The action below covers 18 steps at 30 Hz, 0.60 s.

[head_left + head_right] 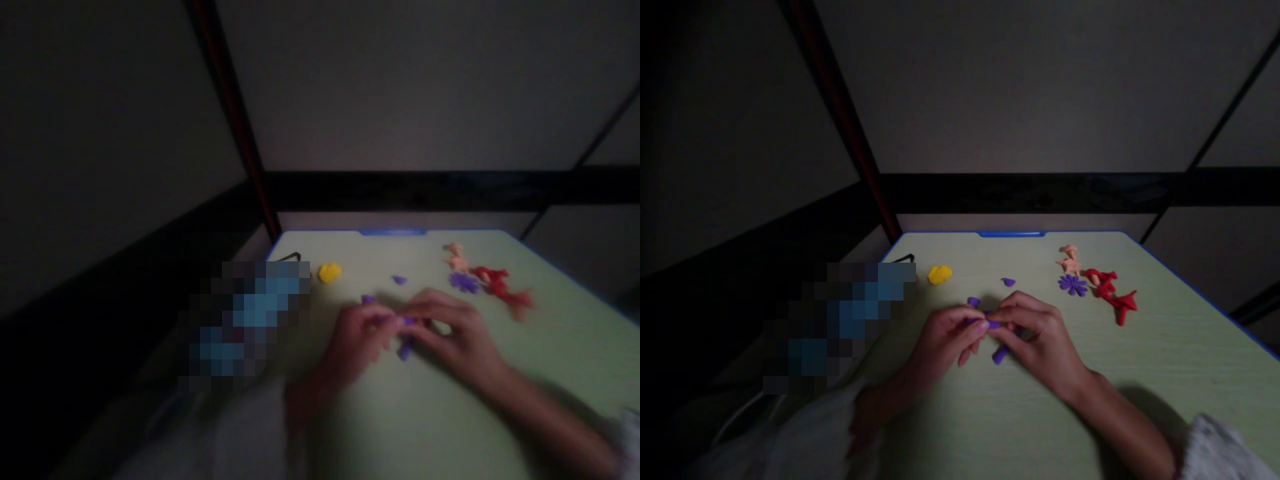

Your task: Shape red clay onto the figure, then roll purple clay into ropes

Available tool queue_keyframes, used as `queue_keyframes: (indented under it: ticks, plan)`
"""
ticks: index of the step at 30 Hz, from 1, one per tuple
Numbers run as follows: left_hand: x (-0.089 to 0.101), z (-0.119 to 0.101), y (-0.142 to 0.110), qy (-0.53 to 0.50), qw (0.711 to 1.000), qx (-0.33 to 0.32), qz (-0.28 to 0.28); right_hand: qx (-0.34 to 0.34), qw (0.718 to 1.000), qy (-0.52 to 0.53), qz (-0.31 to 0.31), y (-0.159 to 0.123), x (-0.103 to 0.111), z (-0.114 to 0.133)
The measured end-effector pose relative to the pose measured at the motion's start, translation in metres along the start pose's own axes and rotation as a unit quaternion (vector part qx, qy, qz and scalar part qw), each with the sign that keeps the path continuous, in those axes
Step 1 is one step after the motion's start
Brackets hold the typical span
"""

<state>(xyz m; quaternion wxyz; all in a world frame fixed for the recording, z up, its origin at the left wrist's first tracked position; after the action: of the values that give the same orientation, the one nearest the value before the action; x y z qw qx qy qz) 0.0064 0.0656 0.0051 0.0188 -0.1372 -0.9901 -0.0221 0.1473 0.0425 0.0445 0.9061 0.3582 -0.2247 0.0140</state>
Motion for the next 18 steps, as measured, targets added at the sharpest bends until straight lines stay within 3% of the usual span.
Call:
queue_keyframes:
  ticks: [4, 10, 18]
  plan:
    - [0.0028, -0.0013, 0.0012, -0.027, 1.0, 0.003, 0.0, -0.04, 0.998, 0.04, -0.029, 0.0019, 0.0031, -0.0029]
    - [0.0011, -0.0004, -0.0003, -0.052, 0.997, -0.001, 0.048, -0.091, 0.988, 0.125, -0.025, 0.0053, 0.005, -0.0057]
    - [-0.0004, 0.0034, -0.0002, -0.074, 0.996, 0.01, 0.038, -0.124, 0.978, 0.162, -0.044, 0.0033, -0.0008, -0.0098]
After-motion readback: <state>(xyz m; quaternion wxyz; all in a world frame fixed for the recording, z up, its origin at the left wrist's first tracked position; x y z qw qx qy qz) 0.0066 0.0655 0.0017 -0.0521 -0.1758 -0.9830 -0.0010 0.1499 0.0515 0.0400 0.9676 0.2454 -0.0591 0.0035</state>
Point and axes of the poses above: each hand's wrist, its own y-axis towards the middle knuckle, its own x-axis out of the back of the hand, z = x × y, the point moved 4 cm from there along y, towards the middle knuckle, and after that the axes turned 6 degrees about -z, right-handed, at the moved point
